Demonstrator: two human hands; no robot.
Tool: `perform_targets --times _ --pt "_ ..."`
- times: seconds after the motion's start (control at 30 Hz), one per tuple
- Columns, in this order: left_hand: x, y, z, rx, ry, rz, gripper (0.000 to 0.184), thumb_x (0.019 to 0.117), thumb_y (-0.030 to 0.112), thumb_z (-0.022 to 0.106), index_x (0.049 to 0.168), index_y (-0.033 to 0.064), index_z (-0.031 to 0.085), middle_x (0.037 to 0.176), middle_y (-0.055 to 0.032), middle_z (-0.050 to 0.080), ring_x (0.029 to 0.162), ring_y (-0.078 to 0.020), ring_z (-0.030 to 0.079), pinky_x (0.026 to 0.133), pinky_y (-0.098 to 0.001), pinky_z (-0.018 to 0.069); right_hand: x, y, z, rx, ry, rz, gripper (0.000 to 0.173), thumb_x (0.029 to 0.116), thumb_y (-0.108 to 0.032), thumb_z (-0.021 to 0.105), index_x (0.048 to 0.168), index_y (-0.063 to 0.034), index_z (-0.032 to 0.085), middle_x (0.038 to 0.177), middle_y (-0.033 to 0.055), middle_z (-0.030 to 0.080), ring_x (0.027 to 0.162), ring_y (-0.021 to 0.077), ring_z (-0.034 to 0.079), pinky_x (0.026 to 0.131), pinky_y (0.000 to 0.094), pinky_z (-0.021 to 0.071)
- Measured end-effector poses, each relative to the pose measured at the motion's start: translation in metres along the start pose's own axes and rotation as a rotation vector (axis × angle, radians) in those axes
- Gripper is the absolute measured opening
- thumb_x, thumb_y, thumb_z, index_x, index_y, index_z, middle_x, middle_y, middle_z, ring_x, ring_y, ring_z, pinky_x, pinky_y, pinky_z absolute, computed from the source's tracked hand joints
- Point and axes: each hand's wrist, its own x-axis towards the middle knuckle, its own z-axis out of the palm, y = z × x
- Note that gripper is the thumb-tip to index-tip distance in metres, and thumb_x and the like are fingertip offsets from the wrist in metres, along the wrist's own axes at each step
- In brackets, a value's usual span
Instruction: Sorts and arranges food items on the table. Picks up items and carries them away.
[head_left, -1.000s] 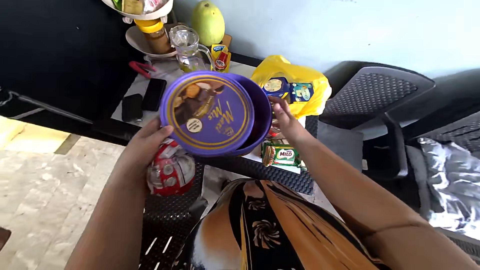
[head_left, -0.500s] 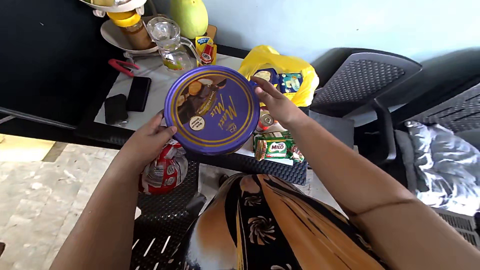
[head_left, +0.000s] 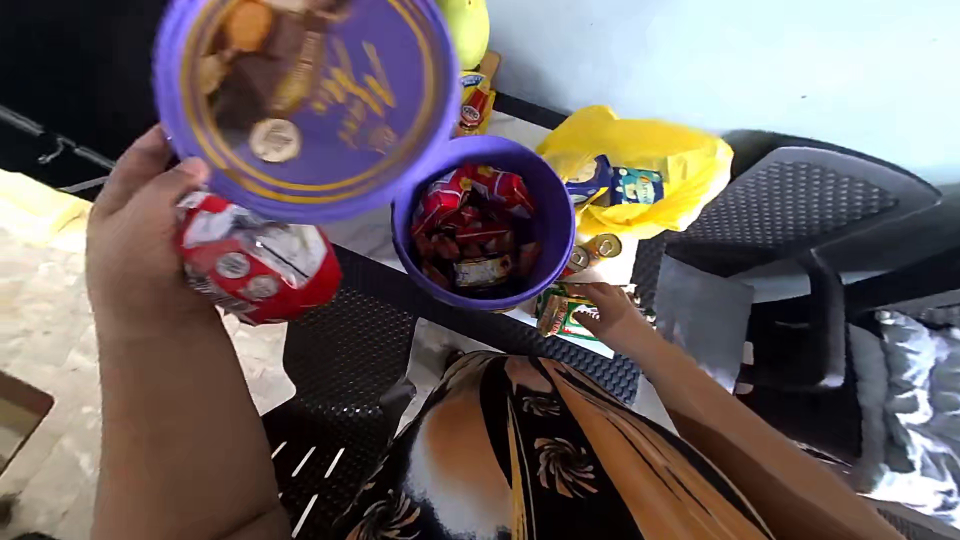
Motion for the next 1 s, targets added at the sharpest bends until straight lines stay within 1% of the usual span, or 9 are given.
perform_targets --times 0.17,0.27,0.37,0.57,0.63,0.7,0.77,0.87,1.0 --pt "-0.018 -0.083 -0.031 0.017 0.17 -0.249 0.048 0.1037 0.025 0.049 0.149 0.0115 0.041 0.126 0.0051 0.059 0.103 0.0038 0.06 0.09 -0.0204 0.0517 -0.01 0.003 0.005 -0.139 -0.089 0.1 0.096 0.0781 -0.054 0.085 0.159 -0.031 0.039 0.169 0.0171 0.023 0.154 0.046 0.018 0.118 0.0714 0.0187" --pt "-0.036 -0.123 -0.009 -0.029 0.242 -0.387 0.045 0.105 0.021 0.051 0.148 0.0126 0.042 0.117 -0.0016 0.062 0.09 -0.0046 0.064 0.079 -0.0279 0.0569 -0.01 0.001 0.012 -0.17 -0.109 0.111 0.105 0.0761 -0.041 0.09 0.163 -0.0308 0.031 0.17 0.0183 0.018 0.156 0.0474 0.012 0.118 0.0762 0.0099" --pt "-0.04 -0.167 0.014 0.037 0.206 -0.458 0.054 0.1036 0.016 0.052 0.155 0.0092 0.034 0.134 -0.0158 0.057 0.101 -0.0182 0.065 0.086 -0.0398 0.056 -0.009 -0.002 0.015 -0.202 -0.065 0.114 0.096 0.0811 -0.03 0.086 0.162 -0.0297 0.034 0.169 0.018 0.024 0.155 0.0466 0.017 0.117 0.0758 0.0133" --pt "-0.037 -0.202 0.048 0.201 -0.017 -0.62 0.064 0.1093 0.034 0.047 0.163 0.011 0.021 0.156 -0.0193 0.044 0.139 -0.032 0.048 0.112 -0.0537 0.0411 -0.004 -0.006 0.012 -0.295 -0.1 0.178 0.115 0.071 -0.03 0.094 0.164 -0.0301 0.027 0.17 0.0174 0.021 0.153 0.0453 0.023 0.114 0.0705 0.0269" --pt "-0.036 -0.2 0.047 0.311 -0.064 -0.67 0.069 0.1086 0.037 0.049 0.163 0.0075 0.017 0.151 -0.0244 0.048 0.136 -0.0381 0.05 0.11 -0.0588 0.0407 -0.003 -0.001 0.011 -0.301 -0.078 0.201 0.117 0.0697 -0.03 0.095 0.164 -0.0256 0.026 0.169 0.0184 0.023 0.152 0.0443 0.027 0.113 0.0676 0.0314" --pt "-0.041 -0.197 0.04 0.391 -0.111 -0.675 0.06 0.1078 0.031 0.052 0.156 0.0029 0.03 0.139 -0.0253 0.056 0.121 -0.0347 0.059 0.099 -0.0543 0.0476 -0.004 0.006 0.012 -0.312 -0.047 0.205 0.115 0.069 -0.035 0.095 0.163 -0.0192 0.03 0.165 0.0187 0.03 0.15 0.0423 0.03 0.114 0.0653 0.0312" --pt "-0.049 -0.195 0.029 0.516 -0.23 -0.659 0.045 0.1076 0.03 0.052 0.14 -0.0008 0.049 0.127 -0.0263 0.06 0.11 -0.0344 0.061 0.094 -0.0547 0.0479 -0.006 0.008 0.013 -0.305 -0.004 0.188 0.109 0.0687 -0.04 0.094 0.159 -0.0175 0.038 0.159 0.0195 0.041 0.151 0.041 0.029 0.118 0.0661 0.0237" --pt "-0.072 -0.19 0.024 0.629 -0.598 -0.659 0.042 0.1089 0.032 0.048 0.136 0.002 0.056 0.128 -0.0255 0.062 0.116 -0.0378 0.061 0.099 -0.0605 0.0464 -0.01 0.008 0.014 -0.198 0.041 0.219 0.1 0.0697 -0.049 0.093 0.153 -0.0172 0.047 0.147 0.0215 0.052 0.147 0.0414 0.036 0.121 0.0686 0.0164" --pt "-0.11 -0.173 0.066 0.604 -1.017 -0.586 0.038 0.1078 0.026 0.053 0.139 0.005 0.057 0.131 -0.0191 0.063 0.118 -0.0315 0.064 0.103 -0.0537 0.0491 -0.015 0.007 0.015 -0.026 -0.03 0.3 0.102 0.07 -0.058 0.09 0.153 -0.0202 0.044 0.144 0.0207 0.051 0.124 0.0424 0.056 0.097 0.0682 0.0451"
